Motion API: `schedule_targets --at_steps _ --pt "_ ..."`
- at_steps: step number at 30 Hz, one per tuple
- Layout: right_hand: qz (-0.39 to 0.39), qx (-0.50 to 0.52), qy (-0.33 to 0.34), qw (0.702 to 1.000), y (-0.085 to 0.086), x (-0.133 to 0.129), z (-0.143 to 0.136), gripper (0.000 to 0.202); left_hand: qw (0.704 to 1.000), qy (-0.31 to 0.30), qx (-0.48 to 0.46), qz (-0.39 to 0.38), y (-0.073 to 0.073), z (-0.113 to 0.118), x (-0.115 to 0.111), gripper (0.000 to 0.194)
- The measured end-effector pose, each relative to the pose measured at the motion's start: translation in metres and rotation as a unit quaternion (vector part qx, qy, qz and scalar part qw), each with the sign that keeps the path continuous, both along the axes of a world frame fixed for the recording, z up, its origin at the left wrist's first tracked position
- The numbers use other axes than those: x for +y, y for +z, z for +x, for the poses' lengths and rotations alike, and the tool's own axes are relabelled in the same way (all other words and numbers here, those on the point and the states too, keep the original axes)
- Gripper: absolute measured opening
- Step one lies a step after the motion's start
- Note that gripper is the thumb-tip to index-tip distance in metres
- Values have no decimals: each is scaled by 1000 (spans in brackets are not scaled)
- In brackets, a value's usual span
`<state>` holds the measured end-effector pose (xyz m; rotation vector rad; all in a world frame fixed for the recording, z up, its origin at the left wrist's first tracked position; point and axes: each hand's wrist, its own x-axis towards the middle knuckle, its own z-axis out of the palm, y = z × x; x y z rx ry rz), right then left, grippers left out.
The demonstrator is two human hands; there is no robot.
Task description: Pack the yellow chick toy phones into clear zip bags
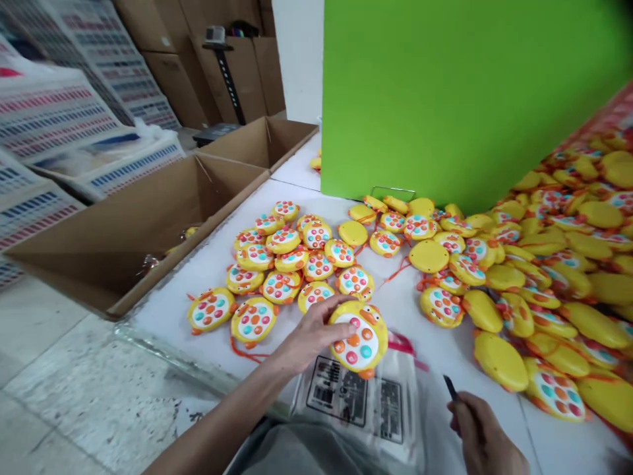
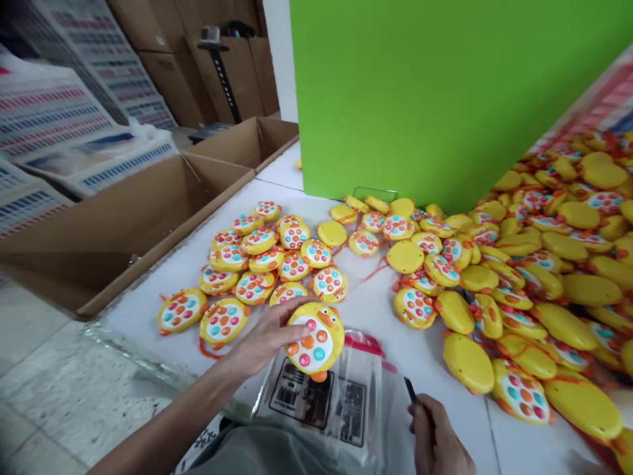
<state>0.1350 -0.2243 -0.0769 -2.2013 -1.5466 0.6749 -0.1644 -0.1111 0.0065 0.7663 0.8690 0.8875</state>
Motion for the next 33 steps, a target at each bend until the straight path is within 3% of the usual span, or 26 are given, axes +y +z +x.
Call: schedule_targets --at_steps 5,8,10,13,21,27,33 --pt "157 49 86 983 49 47 -74 31 997 0 78 -1 3 -13 -3 40" --pt "211 133 170 954 72 66 -103 18 994 -16 112 10 7 -19 -1 38" --pt "227 191 187 937 81 73 -115 14 992 -25 122 21 7 -22 0 40" --pt "221 219 176 934 84 78 -126 15 988 -36 142 38 7 -23 3 43" --pt "214 168 216 938 78 84 -131 13 975 -69 194 90 14 -22 8 41" --pt "221 131 206 944 79 84 -135 16 967 -54 224 113 14 -22 8 41" --pt "215 192 199 937 82 85 -137 17 974 -50 192 107 13 -22 7 39"
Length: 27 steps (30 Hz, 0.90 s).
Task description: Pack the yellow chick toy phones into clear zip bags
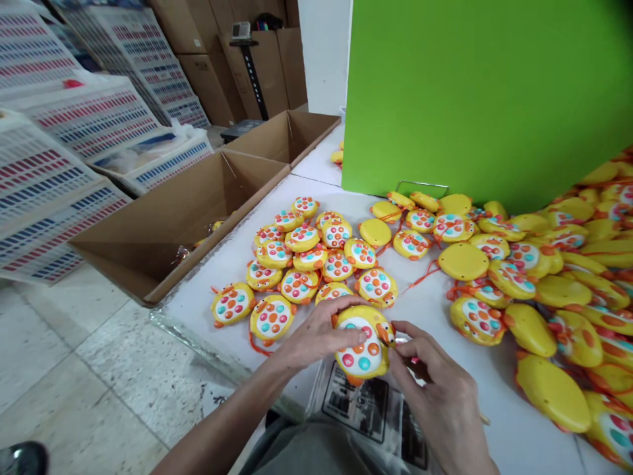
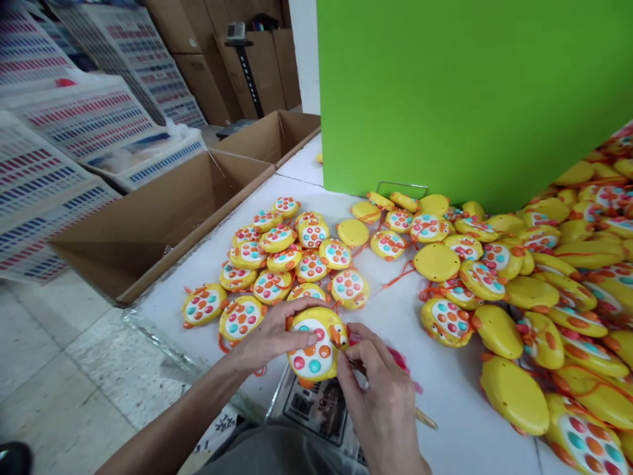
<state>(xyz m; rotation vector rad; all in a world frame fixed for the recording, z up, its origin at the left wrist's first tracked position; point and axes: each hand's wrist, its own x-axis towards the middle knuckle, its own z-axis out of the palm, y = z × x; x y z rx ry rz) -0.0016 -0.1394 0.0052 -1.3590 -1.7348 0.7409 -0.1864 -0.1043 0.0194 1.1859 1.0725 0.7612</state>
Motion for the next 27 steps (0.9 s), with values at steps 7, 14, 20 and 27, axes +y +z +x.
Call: schedule_targets --at_steps 7,14,20,27 --pt "11 25 -3 1000 3 2 -1 16 1000 8 27 8 0 -1 1 42" --pt "32 -37 51 997 1 5 6 13 1000 -6 12 3 2 -3 2 44" --pt "38 -39 40 998 -1 7 4 12 998 8 53 19 -1 -5 1 47" --pt "25 -7 39 999 -2 6 2 12 1000 5 23 0 -2 -5 0 47"
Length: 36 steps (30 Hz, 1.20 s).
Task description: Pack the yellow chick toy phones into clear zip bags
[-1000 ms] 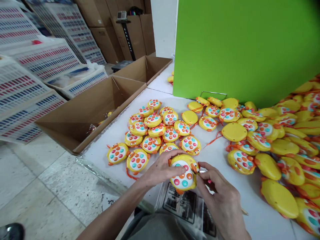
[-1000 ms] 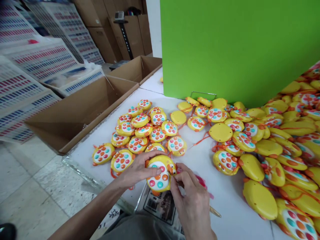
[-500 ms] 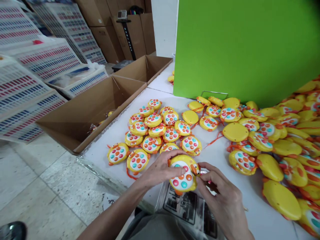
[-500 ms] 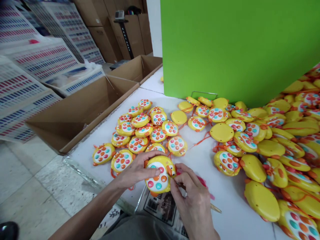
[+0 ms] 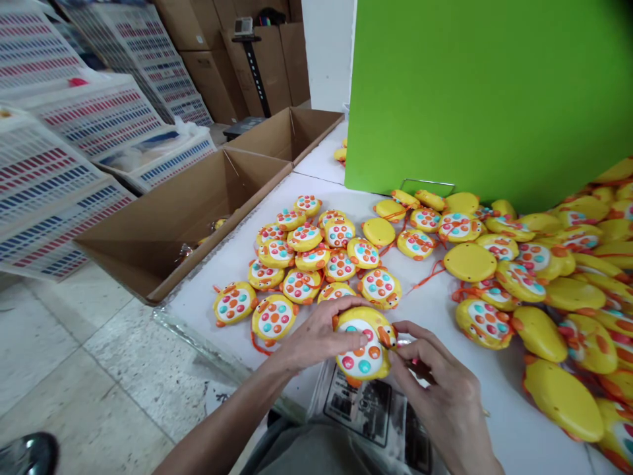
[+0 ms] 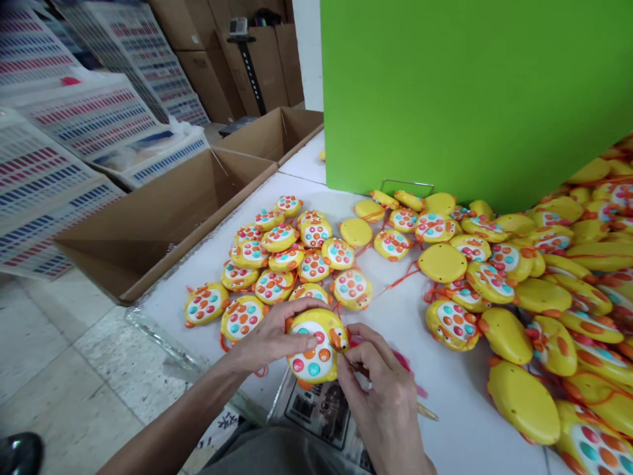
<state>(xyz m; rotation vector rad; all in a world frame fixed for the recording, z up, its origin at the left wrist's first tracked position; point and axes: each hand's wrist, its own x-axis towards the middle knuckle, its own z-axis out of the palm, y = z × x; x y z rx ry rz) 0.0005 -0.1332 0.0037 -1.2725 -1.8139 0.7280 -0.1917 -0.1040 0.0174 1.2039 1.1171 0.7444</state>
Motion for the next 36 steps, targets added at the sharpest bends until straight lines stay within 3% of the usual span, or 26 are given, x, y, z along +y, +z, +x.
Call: schedule_targets --at_steps 17,24,31,36 --pt "-31 33 -5 999 0 0 -1 13 1000 -4 -11 1 0 -1 0 44" --pt "5 -17 11 1000 0 2 1 11 1000 -5 11 5 -4 -3 0 51" --pt "18 -53 5 998 -3 1 0 9 1000 -3 -4 4 -3 -1 -1 45" --pt "-19 1 4 1000 -2 1 -1 13 1000 6 9 2 -1 1 -1 46"
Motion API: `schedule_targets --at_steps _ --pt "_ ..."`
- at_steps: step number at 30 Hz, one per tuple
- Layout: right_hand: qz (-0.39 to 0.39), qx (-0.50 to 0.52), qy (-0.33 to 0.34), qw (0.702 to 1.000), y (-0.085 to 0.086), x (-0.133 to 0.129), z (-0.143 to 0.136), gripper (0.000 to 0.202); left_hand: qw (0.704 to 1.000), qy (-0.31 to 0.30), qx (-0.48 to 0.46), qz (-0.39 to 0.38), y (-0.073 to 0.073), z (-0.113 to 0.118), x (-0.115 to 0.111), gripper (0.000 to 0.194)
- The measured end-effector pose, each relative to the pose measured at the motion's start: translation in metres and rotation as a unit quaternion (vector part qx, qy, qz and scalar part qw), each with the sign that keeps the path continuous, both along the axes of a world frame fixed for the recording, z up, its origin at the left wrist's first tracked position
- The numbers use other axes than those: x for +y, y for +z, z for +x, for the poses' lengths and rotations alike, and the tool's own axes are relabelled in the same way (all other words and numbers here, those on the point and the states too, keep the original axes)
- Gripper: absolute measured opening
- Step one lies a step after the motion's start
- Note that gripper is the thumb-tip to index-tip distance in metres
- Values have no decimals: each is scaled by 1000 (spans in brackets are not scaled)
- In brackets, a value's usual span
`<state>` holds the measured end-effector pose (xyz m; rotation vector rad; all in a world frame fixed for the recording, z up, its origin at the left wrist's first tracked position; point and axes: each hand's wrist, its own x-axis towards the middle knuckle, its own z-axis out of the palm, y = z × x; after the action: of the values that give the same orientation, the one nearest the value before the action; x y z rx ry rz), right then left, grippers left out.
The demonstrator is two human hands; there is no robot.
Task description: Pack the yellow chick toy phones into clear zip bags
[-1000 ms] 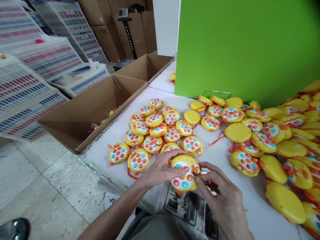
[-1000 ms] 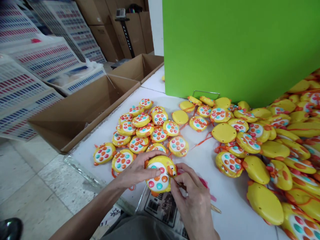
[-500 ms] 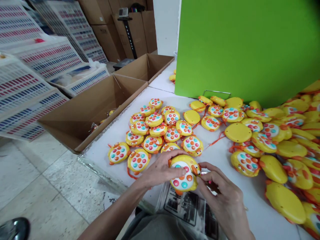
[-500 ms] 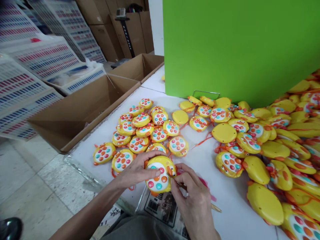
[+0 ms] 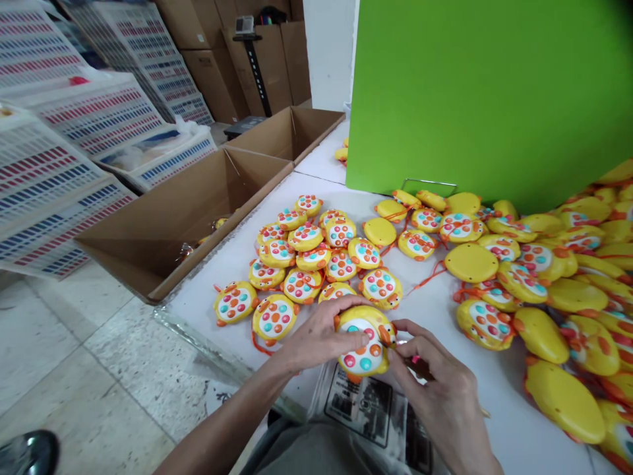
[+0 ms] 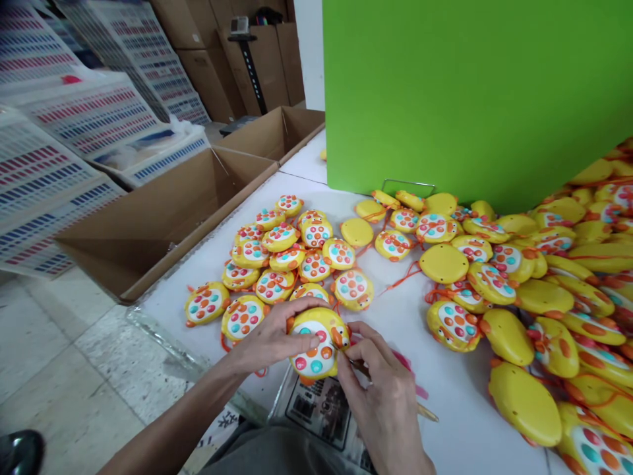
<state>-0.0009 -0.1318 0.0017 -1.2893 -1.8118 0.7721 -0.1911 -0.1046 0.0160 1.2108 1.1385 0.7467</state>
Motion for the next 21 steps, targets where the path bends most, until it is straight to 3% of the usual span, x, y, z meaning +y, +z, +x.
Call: schedule_targets --at_steps 10,14,16,19,21 --pt "-17 25 -6 1000 -1 1 1 14 1000 -7 1 13 2 -1 1 43" --pt "8 -29 0 1000 1 4 -3 14 1000 2 24 7 1 1 1 44" --pt "17 -44 -6 999 0 5 -1 14 1000 17 -8 -14 -3 4 1 44" --pt "22 -92 -91 991 -13 -2 24 17 989 81 -103 -62 -15 8 1 41" --pt "32 -174 -161 971 -35 -12 59 26 976 134 -151 -87 -24 8 2 41"
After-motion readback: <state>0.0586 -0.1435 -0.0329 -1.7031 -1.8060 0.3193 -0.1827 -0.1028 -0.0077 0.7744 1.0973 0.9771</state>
